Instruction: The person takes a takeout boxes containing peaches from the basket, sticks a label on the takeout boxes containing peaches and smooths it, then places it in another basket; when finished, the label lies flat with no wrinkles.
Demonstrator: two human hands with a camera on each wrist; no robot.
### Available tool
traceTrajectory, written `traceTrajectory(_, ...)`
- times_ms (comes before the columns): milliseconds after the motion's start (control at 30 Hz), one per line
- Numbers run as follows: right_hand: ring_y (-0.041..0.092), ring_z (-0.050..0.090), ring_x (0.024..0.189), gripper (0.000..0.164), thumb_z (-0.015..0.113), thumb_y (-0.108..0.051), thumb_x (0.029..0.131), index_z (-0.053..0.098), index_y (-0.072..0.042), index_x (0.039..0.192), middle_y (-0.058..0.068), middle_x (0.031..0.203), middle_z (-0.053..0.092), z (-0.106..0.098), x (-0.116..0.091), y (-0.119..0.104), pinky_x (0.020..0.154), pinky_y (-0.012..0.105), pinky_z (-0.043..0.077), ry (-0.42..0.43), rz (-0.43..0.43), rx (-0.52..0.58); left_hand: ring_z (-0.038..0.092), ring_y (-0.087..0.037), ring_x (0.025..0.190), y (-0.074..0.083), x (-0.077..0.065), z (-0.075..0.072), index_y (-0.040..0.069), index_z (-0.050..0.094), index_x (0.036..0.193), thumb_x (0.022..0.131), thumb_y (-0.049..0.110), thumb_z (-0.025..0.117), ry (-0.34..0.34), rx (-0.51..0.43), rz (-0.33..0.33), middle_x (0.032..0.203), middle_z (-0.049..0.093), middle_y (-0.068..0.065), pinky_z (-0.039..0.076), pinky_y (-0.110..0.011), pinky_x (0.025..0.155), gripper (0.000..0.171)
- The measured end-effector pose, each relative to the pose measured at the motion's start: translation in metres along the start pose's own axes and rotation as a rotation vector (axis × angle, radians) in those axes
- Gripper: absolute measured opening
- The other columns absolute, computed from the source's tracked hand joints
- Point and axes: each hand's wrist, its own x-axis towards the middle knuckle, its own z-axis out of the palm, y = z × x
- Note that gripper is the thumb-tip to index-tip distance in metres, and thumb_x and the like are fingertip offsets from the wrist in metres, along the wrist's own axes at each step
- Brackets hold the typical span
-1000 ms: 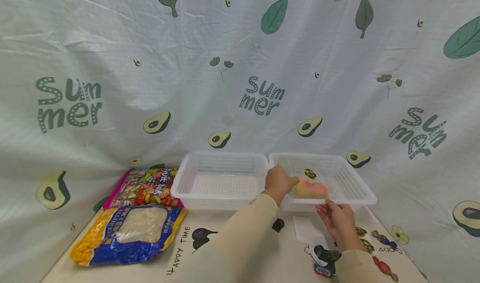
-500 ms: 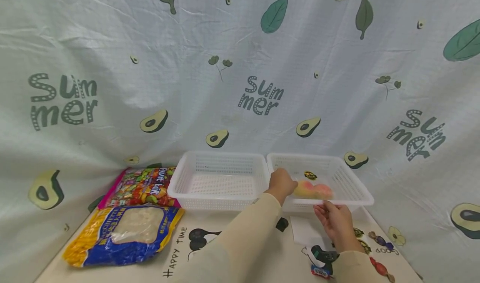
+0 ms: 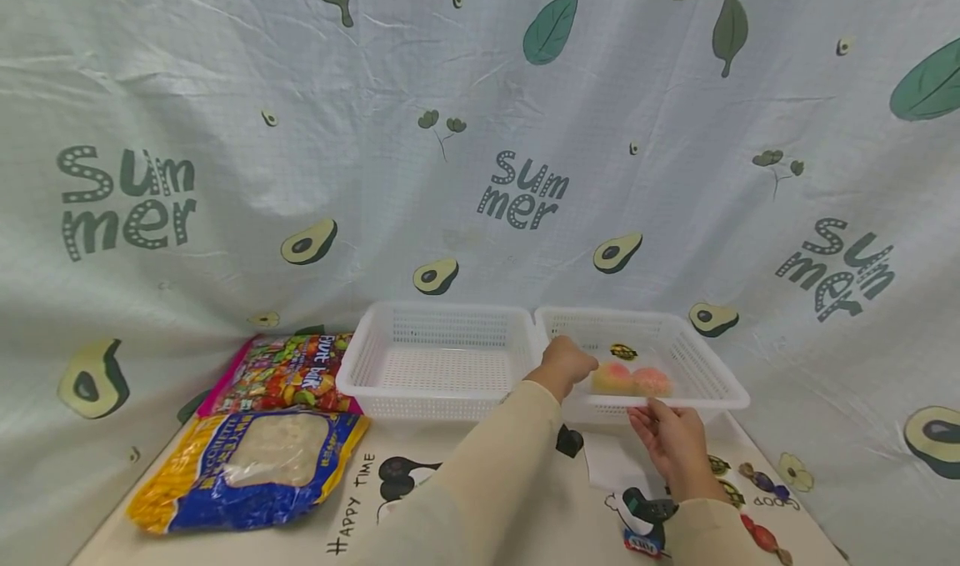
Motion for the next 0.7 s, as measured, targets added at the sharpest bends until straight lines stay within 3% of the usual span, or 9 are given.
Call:
traceTrajectory(167,0.010,0.074,0.087,0.041,0.050,-0.026,0.109,0.040,-0.009,0.144,0.000,0.093,0.069,0.001,0.003,0.002,0.089,0.024,0.059,-0.003,0.006,-0.013,0.064,-0.032,0.116,-0.001,0.000,-0.003,-0.007,0.060,0.125,0.090,0.011,0.076,-0.012,0.010,-0.010,0.119,0.066,-0.017,0.056,-0.049,0.100,0.042)
traceTrajectory(333,0.009,0.074,0.088,0.041,0.050,-0.026,0.109,0.040,-0.008,0.145,0.001,0.094,0.070,0.003,0.005,0.003,0.090,0.024,0.058,-0.017,0.010,-0.014,0.058,-0.033,0.124,-0.010,-0.005,-0.009,-0.006,0.053,0.136,0.089,0.017,0.077,-0.042,-0.028,0.040,0.130,0.061,-0.017,0.050,-0.050,0.107,0.057)
traceTrajectory(500,0.008,0.074,0.088,0.044,0.049,-0.027,0.109,0.039,-0.007,0.146,-0.001,0.092,0.069,-0.001,0.004,0.005,0.090,0.023,0.058,-0.006,0.014,-0.027,0.054,-0.036,0.134,-0.025,-0.028,-0.014,0.000,0.052,0.145,0.093,0.026,0.072,-0.097,-0.149,0.112,0.145,0.056,-0.016,0.046,-0.053,0.111,0.062)
traceTrajectory(700,0.007,0.073,0.085,0.035,0.050,-0.024,0.109,0.044,-0.006,0.138,-0.003,0.086,0.070,-0.006,0.003,0.002,0.089,0.022,0.058,0.017,0.017,-0.031,0.067,-0.019,0.112,-0.062,-0.057,-0.018,0.008,0.069,0.126,0.093,0.021,0.070,-0.124,-0.279,0.206,0.120,0.071,-0.003,0.056,-0.041,0.099,0.036)
